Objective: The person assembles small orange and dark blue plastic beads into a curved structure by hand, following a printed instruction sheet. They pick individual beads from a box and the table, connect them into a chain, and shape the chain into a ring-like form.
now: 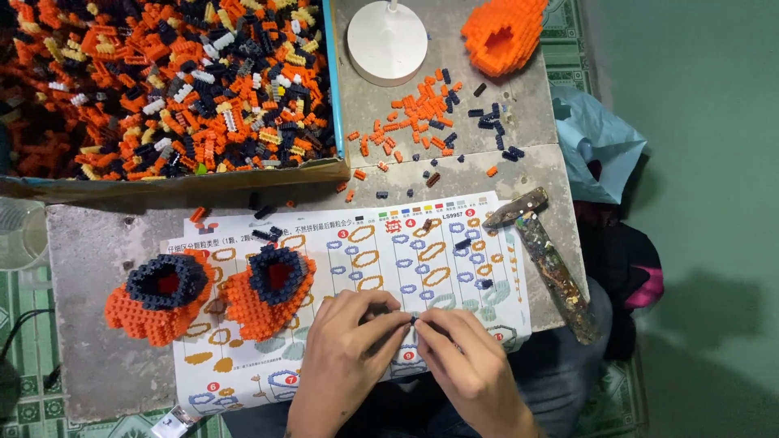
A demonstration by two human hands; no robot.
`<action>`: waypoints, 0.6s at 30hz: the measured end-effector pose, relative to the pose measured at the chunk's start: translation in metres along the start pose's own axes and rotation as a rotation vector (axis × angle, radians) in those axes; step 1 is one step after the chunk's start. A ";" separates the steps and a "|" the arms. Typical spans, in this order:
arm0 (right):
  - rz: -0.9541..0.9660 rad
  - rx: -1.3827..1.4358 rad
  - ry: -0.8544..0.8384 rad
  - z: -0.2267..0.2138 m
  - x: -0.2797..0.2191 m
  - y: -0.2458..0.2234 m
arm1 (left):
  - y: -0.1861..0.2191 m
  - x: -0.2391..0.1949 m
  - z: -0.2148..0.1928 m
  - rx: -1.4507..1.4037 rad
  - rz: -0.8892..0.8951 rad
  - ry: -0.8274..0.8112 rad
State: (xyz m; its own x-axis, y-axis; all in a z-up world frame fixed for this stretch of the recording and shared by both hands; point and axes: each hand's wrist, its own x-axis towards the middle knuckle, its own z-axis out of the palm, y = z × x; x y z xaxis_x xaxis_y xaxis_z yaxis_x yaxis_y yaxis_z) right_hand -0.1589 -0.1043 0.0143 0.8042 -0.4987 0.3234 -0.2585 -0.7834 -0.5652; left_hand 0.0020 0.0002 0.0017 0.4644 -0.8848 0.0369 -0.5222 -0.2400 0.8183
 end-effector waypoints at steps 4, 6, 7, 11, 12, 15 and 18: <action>0.026 0.026 -0.038 -0.006 0.007 0.000 | 0.003 0.002 -0.003 0.009 0.040 0.028; 0.039 0.063 -0.044 -0.009 0.009 0.000 | 0.004 0.001 -0.005 -0.016 0.059 0.040; 0.032 0.065 -0.044 -0.008 0.009 0.001 | 0.004 0.001 -0.005 -0.013 0.058 0.047; 0.051 0.071 -0.067 -0.009 0.006 0.004 | 0.003 -0.001 -0.004 -0.008 0.055 0.042; 0.051 0.066 -0.086 -0.010 0.006 0.004 | 0.004 -0.001 -0.004 -0.010 0.047 0.042; 0.044 0.119 -0.072 -0.011 0.010 0.009 | 0.004 -0.002 -0.003 -0.005 0.061 0.062; 0.025 0.124 -0.055 -0.010 0.008 0.013 | 0.005 -0.005 -0.004 -0.007 0.064 0.076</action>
State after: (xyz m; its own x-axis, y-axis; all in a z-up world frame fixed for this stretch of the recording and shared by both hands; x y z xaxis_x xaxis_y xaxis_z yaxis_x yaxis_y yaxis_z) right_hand -0.1611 -0.1216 0.0170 0.8273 -0.4935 0.2682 -0.2133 -0.7177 -0.6629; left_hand -0.0001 0.0047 0.0076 0.4836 -0.8652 0.1325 -0.5477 -0.1810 0.8169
